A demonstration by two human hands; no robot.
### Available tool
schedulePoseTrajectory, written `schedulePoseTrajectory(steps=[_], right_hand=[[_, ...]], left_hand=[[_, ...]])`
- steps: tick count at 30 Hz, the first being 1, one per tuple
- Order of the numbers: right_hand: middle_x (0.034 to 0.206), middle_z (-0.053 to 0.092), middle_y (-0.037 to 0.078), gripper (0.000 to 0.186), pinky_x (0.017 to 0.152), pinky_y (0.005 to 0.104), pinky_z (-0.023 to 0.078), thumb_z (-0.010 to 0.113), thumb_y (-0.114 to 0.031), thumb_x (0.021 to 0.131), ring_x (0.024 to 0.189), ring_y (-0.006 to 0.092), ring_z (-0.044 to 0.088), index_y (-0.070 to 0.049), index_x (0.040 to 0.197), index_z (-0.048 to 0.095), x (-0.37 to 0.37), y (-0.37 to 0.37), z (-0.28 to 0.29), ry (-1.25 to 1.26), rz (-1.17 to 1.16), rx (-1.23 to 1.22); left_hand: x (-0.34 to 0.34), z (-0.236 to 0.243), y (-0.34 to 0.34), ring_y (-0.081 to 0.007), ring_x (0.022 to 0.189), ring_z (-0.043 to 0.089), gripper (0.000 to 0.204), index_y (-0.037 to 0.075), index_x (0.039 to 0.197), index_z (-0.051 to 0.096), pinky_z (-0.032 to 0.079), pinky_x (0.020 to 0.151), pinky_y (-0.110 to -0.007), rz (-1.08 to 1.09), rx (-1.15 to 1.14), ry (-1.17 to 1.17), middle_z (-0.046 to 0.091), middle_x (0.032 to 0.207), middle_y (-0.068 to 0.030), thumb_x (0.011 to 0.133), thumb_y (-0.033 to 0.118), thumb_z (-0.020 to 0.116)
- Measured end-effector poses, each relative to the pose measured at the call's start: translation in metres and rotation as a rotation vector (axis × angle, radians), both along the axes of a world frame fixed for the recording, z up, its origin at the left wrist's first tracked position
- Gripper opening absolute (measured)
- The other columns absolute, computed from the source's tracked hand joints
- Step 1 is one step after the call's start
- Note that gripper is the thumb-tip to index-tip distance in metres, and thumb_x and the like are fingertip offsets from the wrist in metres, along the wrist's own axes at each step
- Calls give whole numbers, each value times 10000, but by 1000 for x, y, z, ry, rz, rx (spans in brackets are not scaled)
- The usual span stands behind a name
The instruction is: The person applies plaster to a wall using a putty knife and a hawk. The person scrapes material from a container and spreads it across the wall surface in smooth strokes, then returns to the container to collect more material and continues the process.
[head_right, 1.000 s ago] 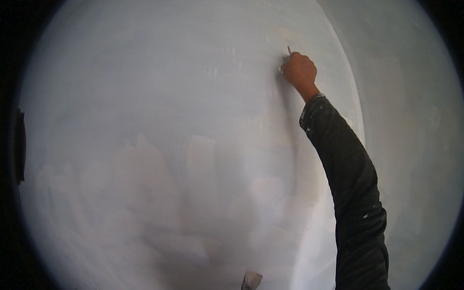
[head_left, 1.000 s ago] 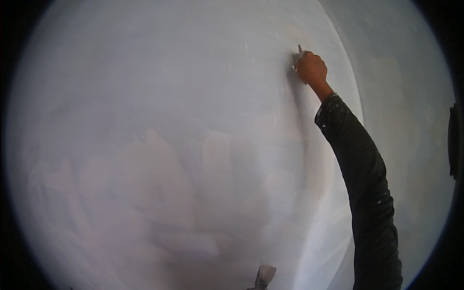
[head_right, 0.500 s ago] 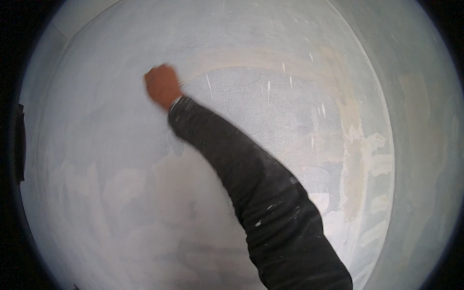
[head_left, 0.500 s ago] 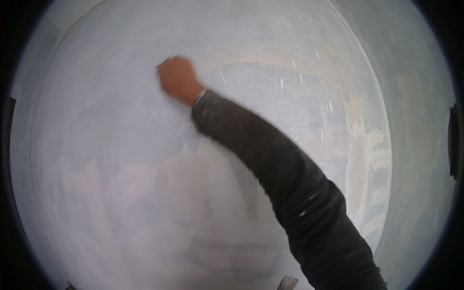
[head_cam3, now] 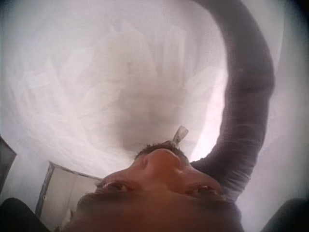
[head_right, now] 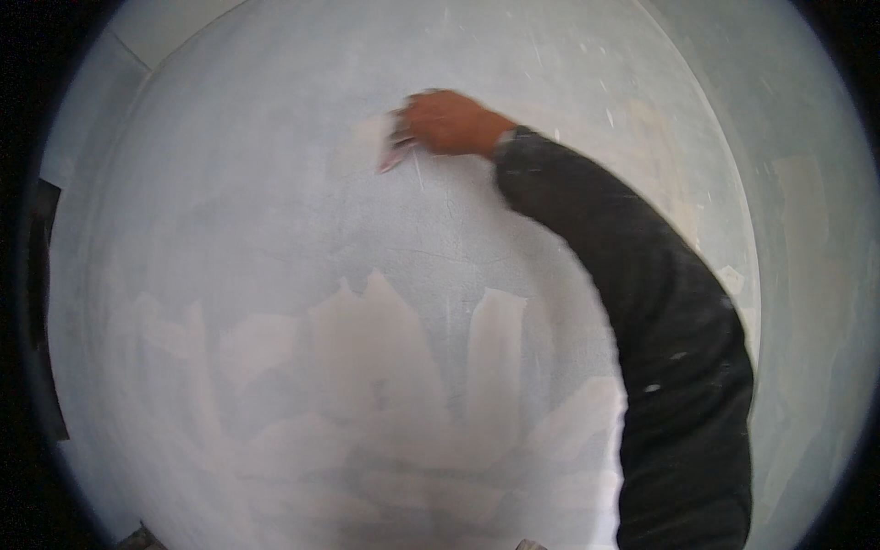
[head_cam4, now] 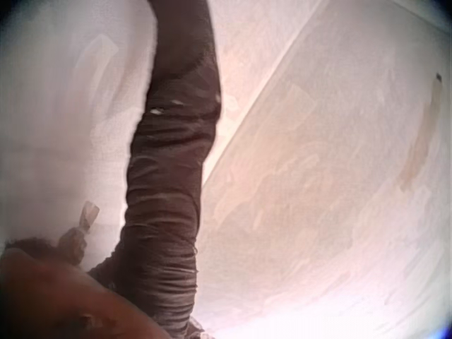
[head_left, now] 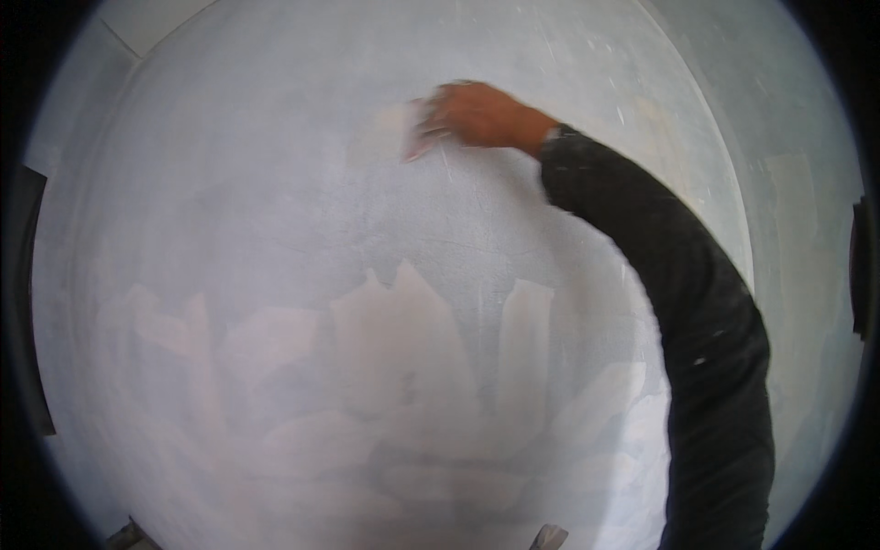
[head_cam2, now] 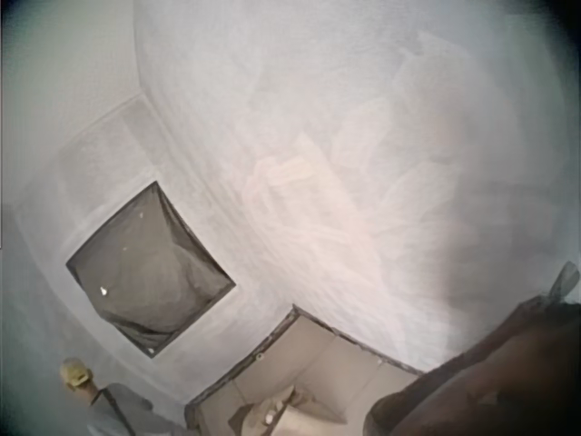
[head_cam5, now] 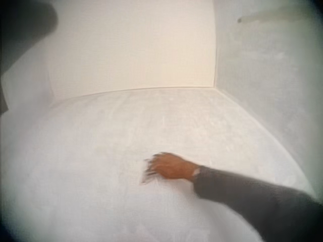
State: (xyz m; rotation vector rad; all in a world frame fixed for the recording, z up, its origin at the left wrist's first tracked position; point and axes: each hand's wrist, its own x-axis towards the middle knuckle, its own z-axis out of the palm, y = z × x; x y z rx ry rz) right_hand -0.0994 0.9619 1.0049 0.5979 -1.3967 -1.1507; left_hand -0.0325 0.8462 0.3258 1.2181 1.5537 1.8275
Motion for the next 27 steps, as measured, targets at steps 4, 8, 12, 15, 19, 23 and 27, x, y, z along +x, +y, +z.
schedulePoseTrajectory(steps=[4, 8, 12, 15, 19, 23, 27], right_hand=[[1305, 693, 10, 442, 1073, 372, 466, 661, 38, 891, 1212, 230, 602, -222, 1241, 734, 150, 66, -36, 80, -119, -170], [1280, 677, 86, 487, 1044, 424, 469, 709, 12, 854, 1189, 308, 591, -197, 1293, 705, 252, 164, -106, 124, -251, -361], [1228, 701, 111, 529, 994, 460, 490, 715, 58, 817, 1165, 338, 610, -162, 1298, 691, 274, 187, -200, 34, -277, -541], [1164, 708, 164, 408, 944, 475, 515, 636, -4, 876, 1091, 367, 651, -77, 1276, 655, 276, 177, -195, 119, -229, -840], [1126, 688, 211, 339, 855, 506, 541, 649, -226, 927, 1021, 402, 672, -34, 1206, 652, 276, 170, -99, 522, -156, -1001], [1096, 701, 233, 398, 874, 474, 562, 694, -387, 912, 1043, 403, 687, -48, 1120, 707, 218, 81, -67, 377, -157, -1171], [1079, 730, 192, 373, 870, 471, 565, 755, -358, 842, 1027, 378, 699, -44, 1042, 752, 180, -100, -20, 317, 150, -885]], left_hand=[[55, -48, -40, -262, 954, 632, 255, 29, 1133, 628, 516, 836, -397, -5, -2, 80, 643, 1038, -143, 999, 238, 567], [62, -50, -47, -278, 980, 637, 256, 22, 1130, 628, 520, 859, -410, -81, -21, 210, 648, 1063, -158, 996, 232, 566], [70, -44, -77, -293, 1006, 642, 258, 15, 1128, 629, 524, 883, -423, -1, -38, 450, 652, 1088, -173, 994, 226, 565], [49, -64, -74, -137, 774, 546, 251, 19, 1230, 603, 447, 684, -294, -131, -102, -60, 575, 889, -41, 1023, 153, 552], [25, -54, -75, -48, 744, 529, 305, -1, 1310, 576, 431, 644, -220, -410, -102, -435, 566, 902, 19, 1022, 97, 574], [110, -75, -154, -213, 904, 600, 251, 6, 1210, 613, 492, 802, -362, -121, -4, 161, 619, 1009, -113, 1022, 157, 541], [124, -71, -183, -196, 890, 593, 258, 4, 1225, 605, 487, 788, -347, -117, 7, 142, 614, 1006, -101, 1020, 150, 548]])
